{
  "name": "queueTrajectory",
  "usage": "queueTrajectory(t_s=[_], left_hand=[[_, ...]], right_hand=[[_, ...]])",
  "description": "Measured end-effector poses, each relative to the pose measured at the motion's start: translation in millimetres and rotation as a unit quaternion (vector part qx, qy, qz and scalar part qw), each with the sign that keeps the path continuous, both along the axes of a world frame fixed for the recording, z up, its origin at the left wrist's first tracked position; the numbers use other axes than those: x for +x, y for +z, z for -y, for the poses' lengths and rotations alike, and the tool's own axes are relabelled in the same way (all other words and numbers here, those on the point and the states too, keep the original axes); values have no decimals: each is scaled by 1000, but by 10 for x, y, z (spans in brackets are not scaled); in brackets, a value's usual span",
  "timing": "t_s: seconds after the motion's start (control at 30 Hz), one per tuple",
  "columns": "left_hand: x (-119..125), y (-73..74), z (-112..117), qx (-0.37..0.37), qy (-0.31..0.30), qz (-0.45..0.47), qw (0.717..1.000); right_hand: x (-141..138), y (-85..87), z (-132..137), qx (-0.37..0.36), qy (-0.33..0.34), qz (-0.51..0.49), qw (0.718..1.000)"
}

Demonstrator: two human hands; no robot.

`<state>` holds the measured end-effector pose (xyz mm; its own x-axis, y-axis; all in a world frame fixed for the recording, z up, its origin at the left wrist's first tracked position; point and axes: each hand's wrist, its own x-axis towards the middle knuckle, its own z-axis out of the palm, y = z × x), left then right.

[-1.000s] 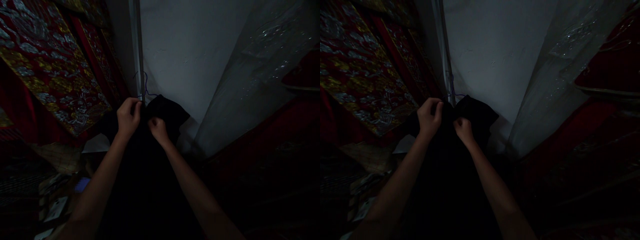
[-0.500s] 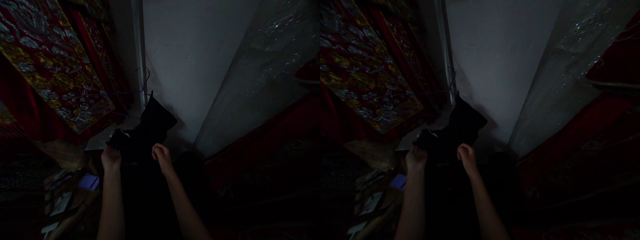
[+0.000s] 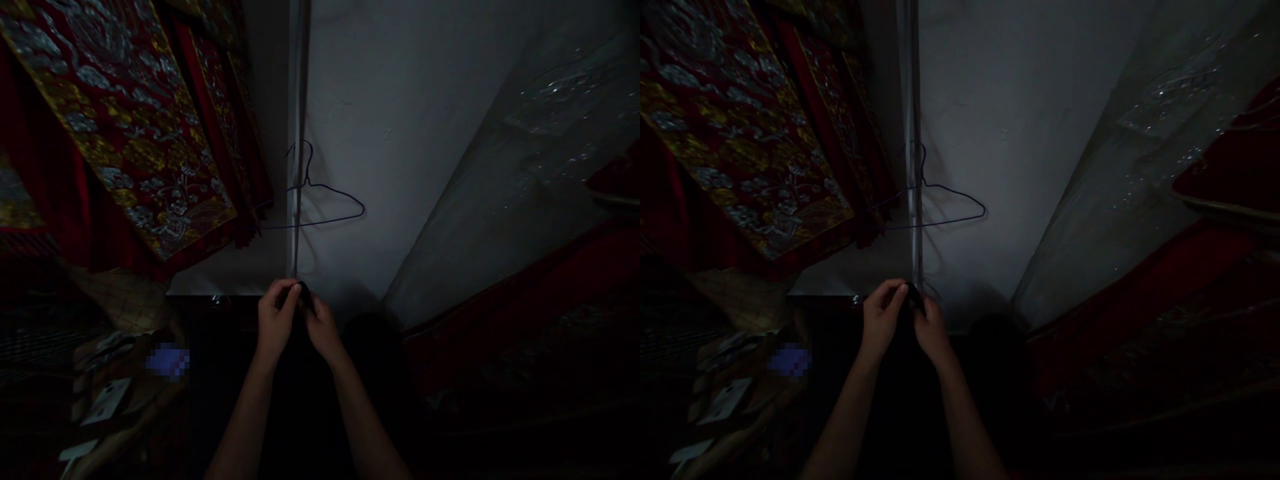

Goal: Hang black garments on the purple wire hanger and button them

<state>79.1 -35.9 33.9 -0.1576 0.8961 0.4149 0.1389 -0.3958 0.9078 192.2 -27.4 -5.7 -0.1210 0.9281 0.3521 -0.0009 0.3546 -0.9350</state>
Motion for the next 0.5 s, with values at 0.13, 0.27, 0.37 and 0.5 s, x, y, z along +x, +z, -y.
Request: queueTrajectory(t_s=[0.13,0.27,0.37,0.5], left_hand=[[-202,-20,-39,21,-66,-65,995],[-420,-241,-140,-104,-250,-157,950],[-560,-369,-238,-156,-305,-226,912],[-722,-287,-282,-165,-321,-238,902]], right_hand=[[276,202,-103,8,18,46,999],[652,622,-239,76,7,94,993],[829,968,-466,158,8,133,978],[764,1107,-1004,177,-79,97,976]])
